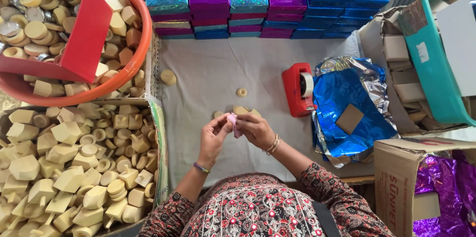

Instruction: The person places wooden pieces into a small box, closes it, and wraps it in blue foil paper using a tape dispenser. They then wipe the wooden pieces with a cloth.

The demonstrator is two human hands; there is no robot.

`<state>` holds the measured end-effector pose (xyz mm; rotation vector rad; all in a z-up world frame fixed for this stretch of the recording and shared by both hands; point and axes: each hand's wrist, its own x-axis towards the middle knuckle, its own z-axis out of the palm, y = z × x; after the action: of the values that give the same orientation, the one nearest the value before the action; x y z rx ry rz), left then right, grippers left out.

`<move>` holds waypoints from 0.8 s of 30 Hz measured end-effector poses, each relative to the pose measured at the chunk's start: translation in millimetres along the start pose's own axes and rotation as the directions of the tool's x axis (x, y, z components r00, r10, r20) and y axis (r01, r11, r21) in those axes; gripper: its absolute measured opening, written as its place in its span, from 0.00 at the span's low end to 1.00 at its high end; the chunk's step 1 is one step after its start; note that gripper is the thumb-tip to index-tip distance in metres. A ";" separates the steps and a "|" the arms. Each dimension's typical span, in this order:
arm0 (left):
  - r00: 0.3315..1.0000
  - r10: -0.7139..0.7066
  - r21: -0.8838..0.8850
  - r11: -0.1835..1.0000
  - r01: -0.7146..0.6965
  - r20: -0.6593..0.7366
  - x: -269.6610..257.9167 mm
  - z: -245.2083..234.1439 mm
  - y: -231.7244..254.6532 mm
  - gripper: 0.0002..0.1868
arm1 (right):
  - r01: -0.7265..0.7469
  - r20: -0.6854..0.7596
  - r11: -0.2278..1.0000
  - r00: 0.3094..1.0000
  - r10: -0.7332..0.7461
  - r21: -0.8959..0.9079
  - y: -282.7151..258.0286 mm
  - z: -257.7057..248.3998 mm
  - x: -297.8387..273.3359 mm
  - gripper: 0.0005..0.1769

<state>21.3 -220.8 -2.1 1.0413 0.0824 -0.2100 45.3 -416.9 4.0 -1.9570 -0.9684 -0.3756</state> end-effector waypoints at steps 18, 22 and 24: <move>0.993 0.063 0.286 0.954 -0.088 0.095 -17.0 13.3 15.7 0.19 | -0.157 -0.168 0.986 0.972 0.165 0.058 -24.3 4.2 -9.9 0.08; 0.858 0.431 0.749 0.462 -0.475 0.279 -27.6 30.5 38.5 0.22 | -0.574 0.215 0.143 0.511 0.832 0.806 14.1 36.5 -44.5 0.06; 0.889 0.389 0.683 0.583 -0.440 0.241 -21.2 25.5 33.0 0.22 | -0.615 0.145 0.293 0.561 0.815 0.732 7.5 30.9 -39.0 0.06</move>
<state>6.8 -223.9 42.3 1.8238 -0.3445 0.1861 22.3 -412.4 -40.5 -1.3190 0.0954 0.2823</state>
